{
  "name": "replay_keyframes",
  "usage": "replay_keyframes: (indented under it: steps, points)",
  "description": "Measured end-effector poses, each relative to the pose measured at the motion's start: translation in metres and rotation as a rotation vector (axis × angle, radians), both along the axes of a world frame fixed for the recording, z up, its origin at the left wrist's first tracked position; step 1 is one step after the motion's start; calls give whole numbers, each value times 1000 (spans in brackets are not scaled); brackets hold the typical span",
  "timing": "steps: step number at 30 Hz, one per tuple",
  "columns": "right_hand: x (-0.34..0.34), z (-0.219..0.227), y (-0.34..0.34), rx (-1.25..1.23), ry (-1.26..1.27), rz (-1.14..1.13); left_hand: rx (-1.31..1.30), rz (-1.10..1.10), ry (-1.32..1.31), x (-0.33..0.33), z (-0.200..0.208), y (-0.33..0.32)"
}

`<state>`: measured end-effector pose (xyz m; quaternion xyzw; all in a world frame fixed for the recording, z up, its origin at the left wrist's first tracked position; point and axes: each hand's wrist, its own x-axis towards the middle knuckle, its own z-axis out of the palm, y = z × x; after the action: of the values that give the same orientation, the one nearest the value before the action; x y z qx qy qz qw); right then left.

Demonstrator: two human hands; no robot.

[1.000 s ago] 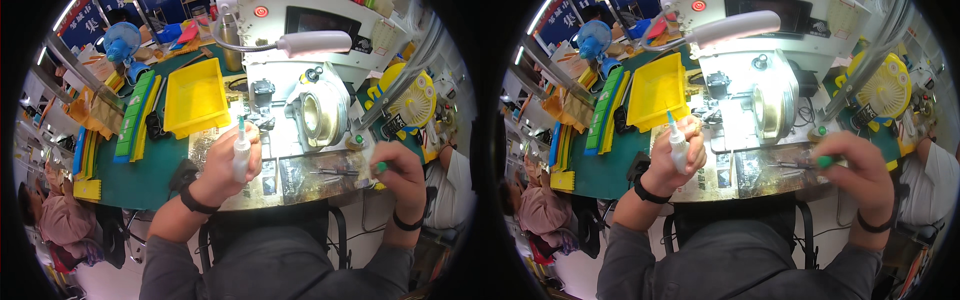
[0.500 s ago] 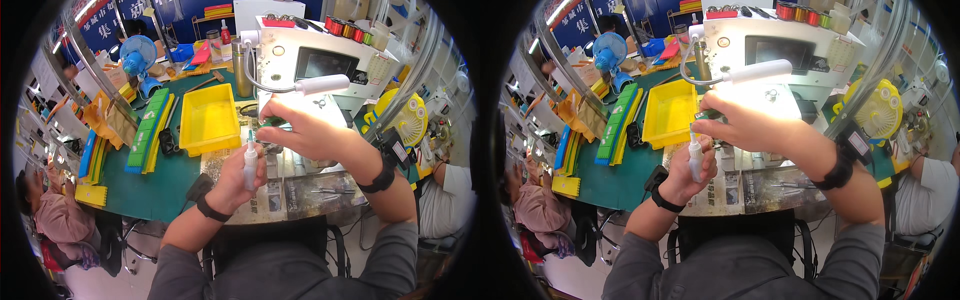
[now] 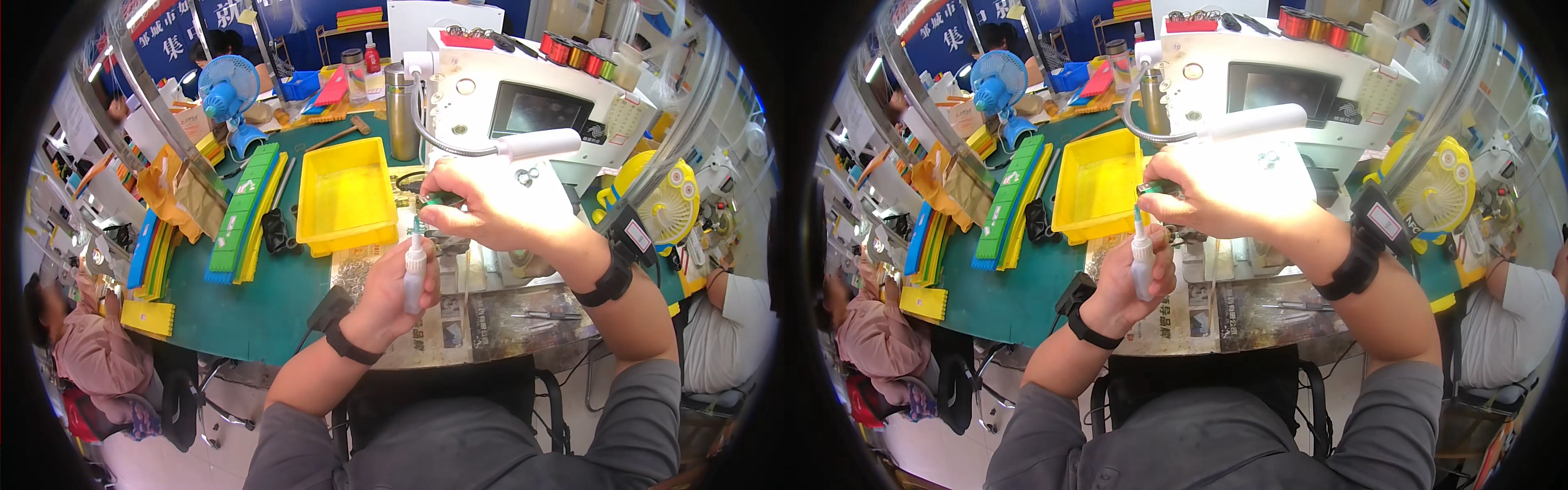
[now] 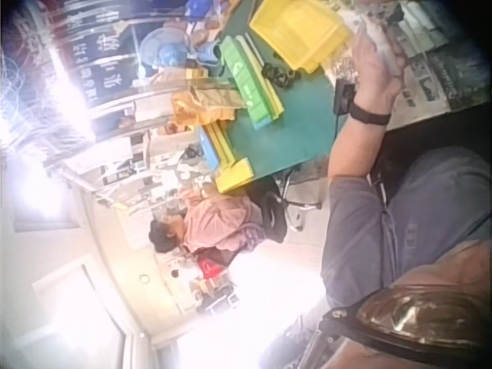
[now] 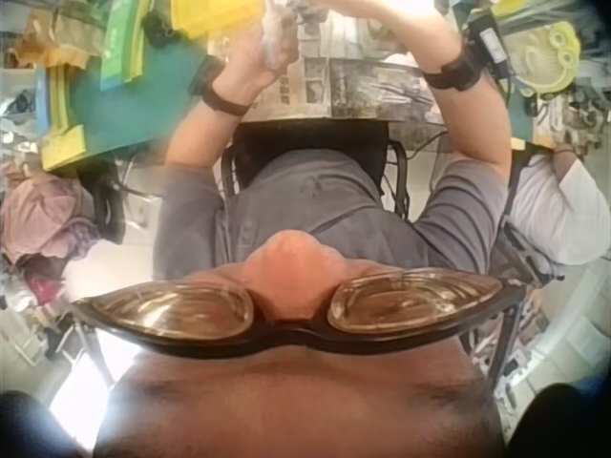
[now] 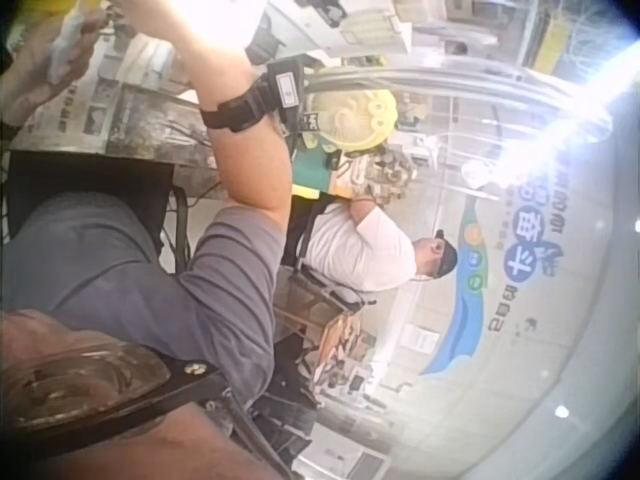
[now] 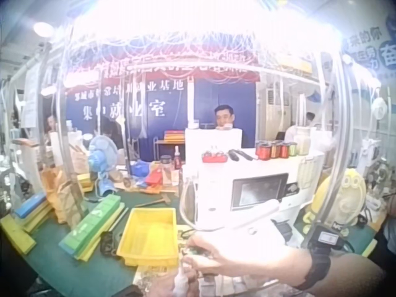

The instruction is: Manually glue and assemble small metal pins into electronic components using a needle-tip applicator and tweezers.

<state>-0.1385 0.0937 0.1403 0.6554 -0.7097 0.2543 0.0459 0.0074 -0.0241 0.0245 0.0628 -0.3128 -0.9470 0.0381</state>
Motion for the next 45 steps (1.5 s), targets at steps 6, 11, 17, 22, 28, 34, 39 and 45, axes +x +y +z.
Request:
replay_keyframes:
  steps: [6,11,17,22,28,34,39,45]
  points:
    - [1,2,1,33,30,-17,5,16,-28,0,3,2]
    - [-2,-2,0,16,36,-7,-7,28,-36,0,5,2]
    - [-3,-1,1,15,58,-8,-25,57,-65,1,7,4]
    - [-4,-4,0,22,20,3,-43,58,-52,0,6,4]
    - [-6,-8,0,37,37,-17,-19,52,-59,0,5,4]
    - [-2,1,2,89,37,-60,-24,54,-42,-1,7,4]
    - [-4,-2,1,51,28,-40,-49,48,-40,-2,7,4]
    - [6,8,15,98,40,-26,-41,49,-9,-1,-2,3]
